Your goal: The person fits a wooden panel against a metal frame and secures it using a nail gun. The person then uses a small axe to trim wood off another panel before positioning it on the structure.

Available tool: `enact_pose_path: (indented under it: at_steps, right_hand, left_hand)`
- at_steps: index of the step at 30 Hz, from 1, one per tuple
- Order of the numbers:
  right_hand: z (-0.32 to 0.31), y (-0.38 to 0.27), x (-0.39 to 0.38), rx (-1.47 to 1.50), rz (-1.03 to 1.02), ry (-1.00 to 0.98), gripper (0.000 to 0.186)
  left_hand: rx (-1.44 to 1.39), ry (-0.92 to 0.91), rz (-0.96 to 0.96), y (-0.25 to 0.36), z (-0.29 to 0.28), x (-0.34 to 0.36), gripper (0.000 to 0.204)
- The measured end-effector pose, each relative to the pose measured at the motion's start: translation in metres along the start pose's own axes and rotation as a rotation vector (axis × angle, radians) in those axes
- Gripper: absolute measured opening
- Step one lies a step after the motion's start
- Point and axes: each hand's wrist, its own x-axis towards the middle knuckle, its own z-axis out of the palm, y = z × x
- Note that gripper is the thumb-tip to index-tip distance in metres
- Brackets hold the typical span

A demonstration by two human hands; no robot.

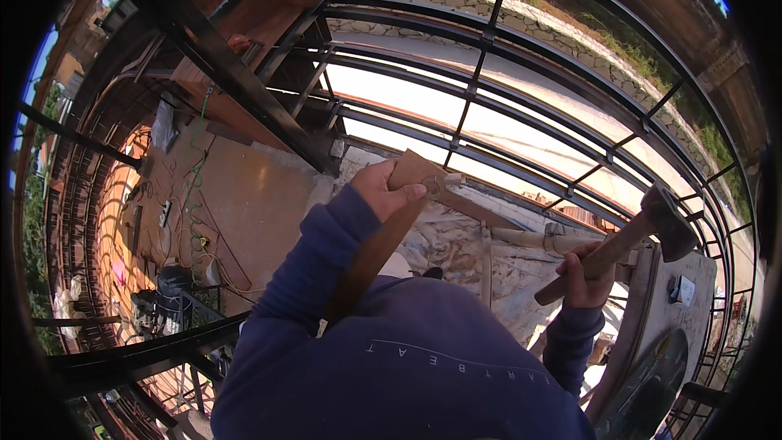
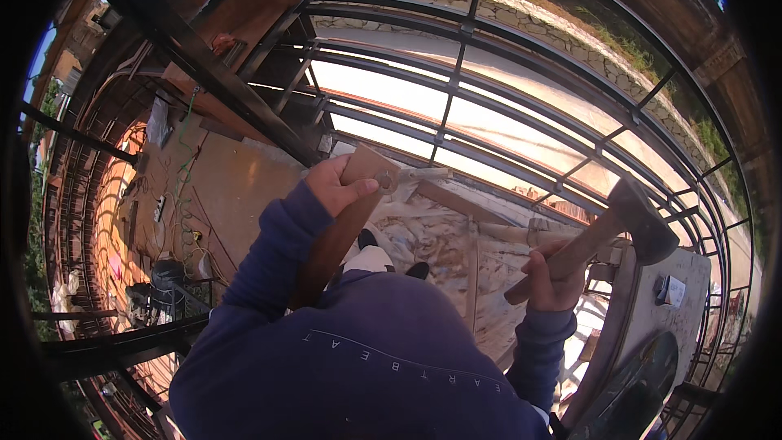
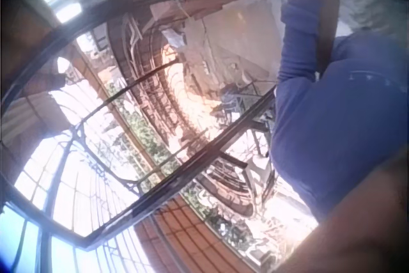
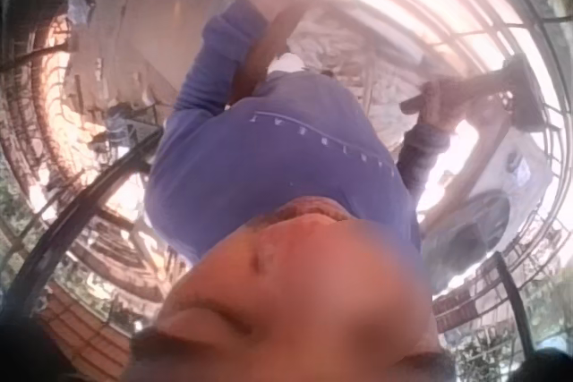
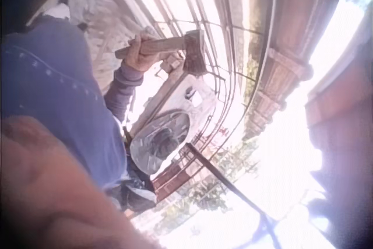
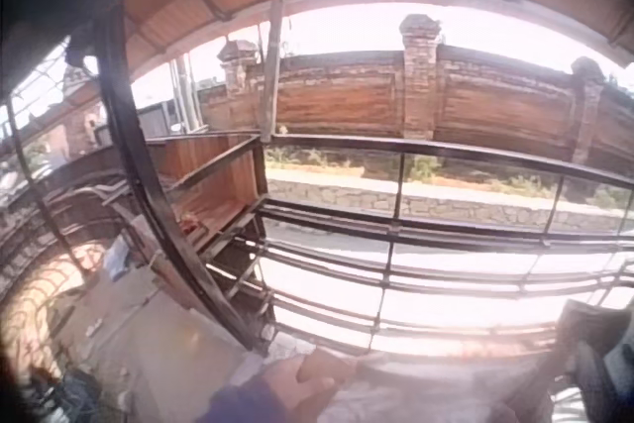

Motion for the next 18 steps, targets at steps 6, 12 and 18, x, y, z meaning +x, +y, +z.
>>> enact_pose_path:
  at_steps: [6,12,18]
  right_hand:
    - [0.105,0.012,-0.012,-0.289,-0.243,-0.438,0.023]
    - [0.174,-0.003,0.000,-0.446,-0.481,-0.723,0.028]
    - [0.217,-0.021,-0.001,-0.335,-0.612,-0.835,0.031]
  left_hand:
    - [0.015,0.218,-0.013,-0.035,-0.014,-0.045,0.037]
    - [-0.007,0.407,-0.004,-0.064,-0.054,-0.078,0.037]
    - [0.044,0.536,-0.021,-0.089,-0.095,-0.104,0.042]
